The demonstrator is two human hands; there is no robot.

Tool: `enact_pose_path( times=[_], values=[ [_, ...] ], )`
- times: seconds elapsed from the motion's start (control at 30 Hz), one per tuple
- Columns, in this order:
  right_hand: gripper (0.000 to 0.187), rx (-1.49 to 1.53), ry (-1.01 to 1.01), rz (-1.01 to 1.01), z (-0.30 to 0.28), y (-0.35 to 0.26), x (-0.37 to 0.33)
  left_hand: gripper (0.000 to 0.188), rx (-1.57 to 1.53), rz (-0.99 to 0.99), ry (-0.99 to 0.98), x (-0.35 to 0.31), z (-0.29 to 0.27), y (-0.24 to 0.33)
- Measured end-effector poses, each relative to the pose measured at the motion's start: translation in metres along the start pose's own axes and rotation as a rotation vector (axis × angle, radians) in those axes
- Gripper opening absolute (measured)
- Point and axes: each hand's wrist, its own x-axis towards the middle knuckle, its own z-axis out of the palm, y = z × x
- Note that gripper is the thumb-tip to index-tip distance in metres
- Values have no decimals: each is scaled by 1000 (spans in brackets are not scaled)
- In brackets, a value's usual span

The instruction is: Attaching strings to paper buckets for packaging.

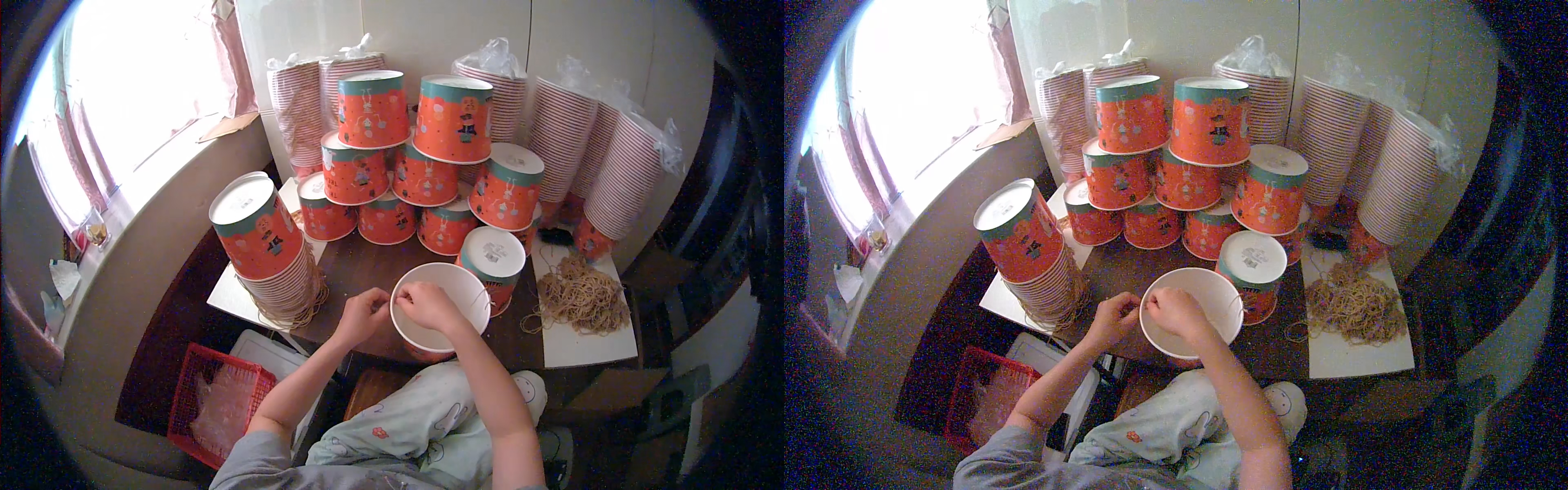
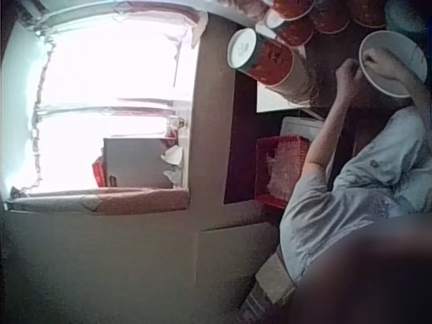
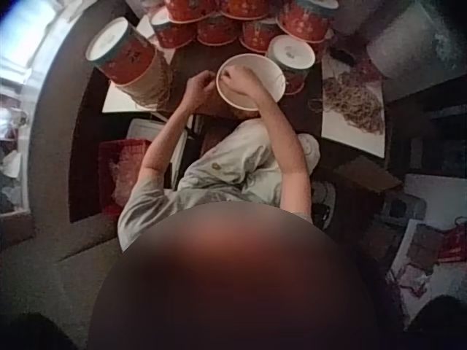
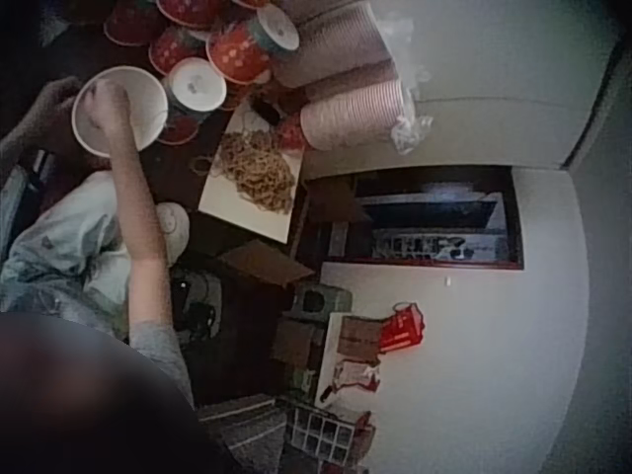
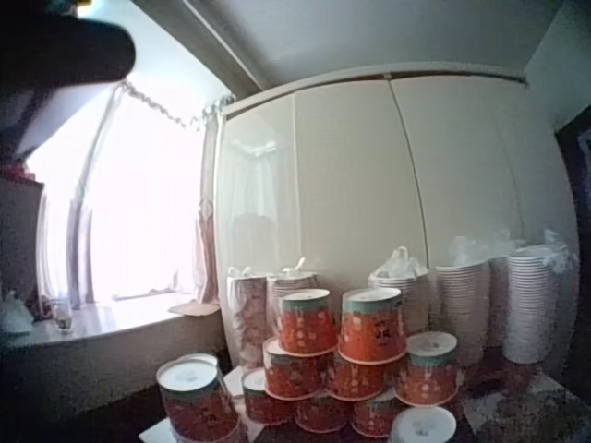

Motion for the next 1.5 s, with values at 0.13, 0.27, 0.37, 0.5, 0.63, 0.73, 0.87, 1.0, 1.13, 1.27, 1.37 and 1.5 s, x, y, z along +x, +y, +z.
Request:
enact_pose_path(
  times=[0.13,0.27,0.37,0.5,0.63,0.73,0.87,1.0,1.13,1.27,1.37,1.5],
  values=[
    [19,45,-7,-41,-1,4,-1,17,-22,-8,0,-2,-3,4],
    [19,53,-8,-65,-2,4,-1,18,-21,-23,-4,-2,-5,-1],
    [18,35,-3,-46,-1,4,0,20,-92,22,-33,-3,-4,-3],
    [19,24,13,-66,4,7,2,22,-176,38,-23,-3,0,-8],
    [19,-3,18,-72,3,6,2,21,-58,43,-31,-1,-3,-2],
    [20,10,15,-67,2,6,1,19,-45,15,-35,0,-1,-1],
    [21,59,-27,-15,-8,-2,-3,16,19,13,22,-1,-8,-4],
    [23,24,-85,27,-27,-8,-9,7,-271,-119,-9,2,-38,-14],
    [26,19,-91,14,-36,-3,-10,9,-893,-248,-91,5,-68,16],
    [24,75,-59,-35,-40,-2,-11,13,-1167,-120,-192,11,-85,40],
    [19,151,-32,-76,-40,-3,-11,12,-1309,-138,-320,27,-92,52],
    [15,219,-26,-152,-45,-4,-14,12,-920,-273,-318,45,-78,55]
  ],
)
